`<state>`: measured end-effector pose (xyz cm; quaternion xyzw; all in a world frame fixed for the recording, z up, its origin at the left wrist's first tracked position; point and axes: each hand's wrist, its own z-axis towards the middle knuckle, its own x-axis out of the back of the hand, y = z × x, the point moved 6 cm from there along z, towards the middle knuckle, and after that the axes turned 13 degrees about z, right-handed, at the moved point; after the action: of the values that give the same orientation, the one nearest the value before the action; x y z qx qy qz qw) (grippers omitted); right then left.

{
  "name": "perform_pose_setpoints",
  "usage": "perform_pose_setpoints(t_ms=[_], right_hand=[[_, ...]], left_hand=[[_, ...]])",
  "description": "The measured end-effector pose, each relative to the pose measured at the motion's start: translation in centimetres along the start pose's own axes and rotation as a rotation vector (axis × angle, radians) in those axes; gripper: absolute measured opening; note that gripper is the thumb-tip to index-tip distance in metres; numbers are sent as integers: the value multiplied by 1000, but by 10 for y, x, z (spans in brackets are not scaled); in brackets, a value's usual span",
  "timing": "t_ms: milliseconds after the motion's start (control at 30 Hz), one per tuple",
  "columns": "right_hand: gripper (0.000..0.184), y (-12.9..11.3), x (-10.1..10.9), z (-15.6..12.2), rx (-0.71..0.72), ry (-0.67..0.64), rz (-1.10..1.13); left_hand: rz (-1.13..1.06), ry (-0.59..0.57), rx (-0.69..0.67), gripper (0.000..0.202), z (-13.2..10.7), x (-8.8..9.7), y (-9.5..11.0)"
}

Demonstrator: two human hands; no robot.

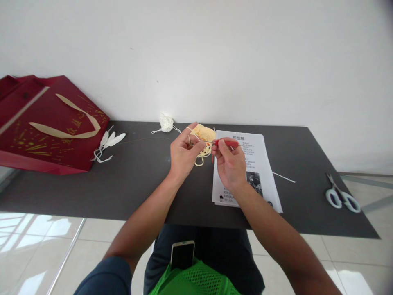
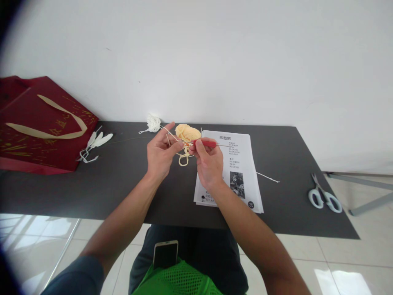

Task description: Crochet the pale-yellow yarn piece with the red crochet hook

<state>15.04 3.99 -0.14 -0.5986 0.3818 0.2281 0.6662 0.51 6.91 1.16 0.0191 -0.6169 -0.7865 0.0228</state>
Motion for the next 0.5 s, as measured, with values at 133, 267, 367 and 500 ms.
perform_pose_setpoints(t_ms=[133, 267, 367, 500], right_hand=[[14, -2, 1, 0, 59, -30, -73], [11, 0, 3, -3, 114, -46, -162], [11, -6, 3, -10, 239, -43, -344], [21, -21, -12, -30, 616, -241, -702]], left_hand=[[12, -9, -15, 70, 1, 0, 3], [-42, -17, 31, 72, 0, -2, 2], [-131, -24, 92, 73, -1, -5, 1], [-290, -27, 236, 74, -2, -7, -3]])
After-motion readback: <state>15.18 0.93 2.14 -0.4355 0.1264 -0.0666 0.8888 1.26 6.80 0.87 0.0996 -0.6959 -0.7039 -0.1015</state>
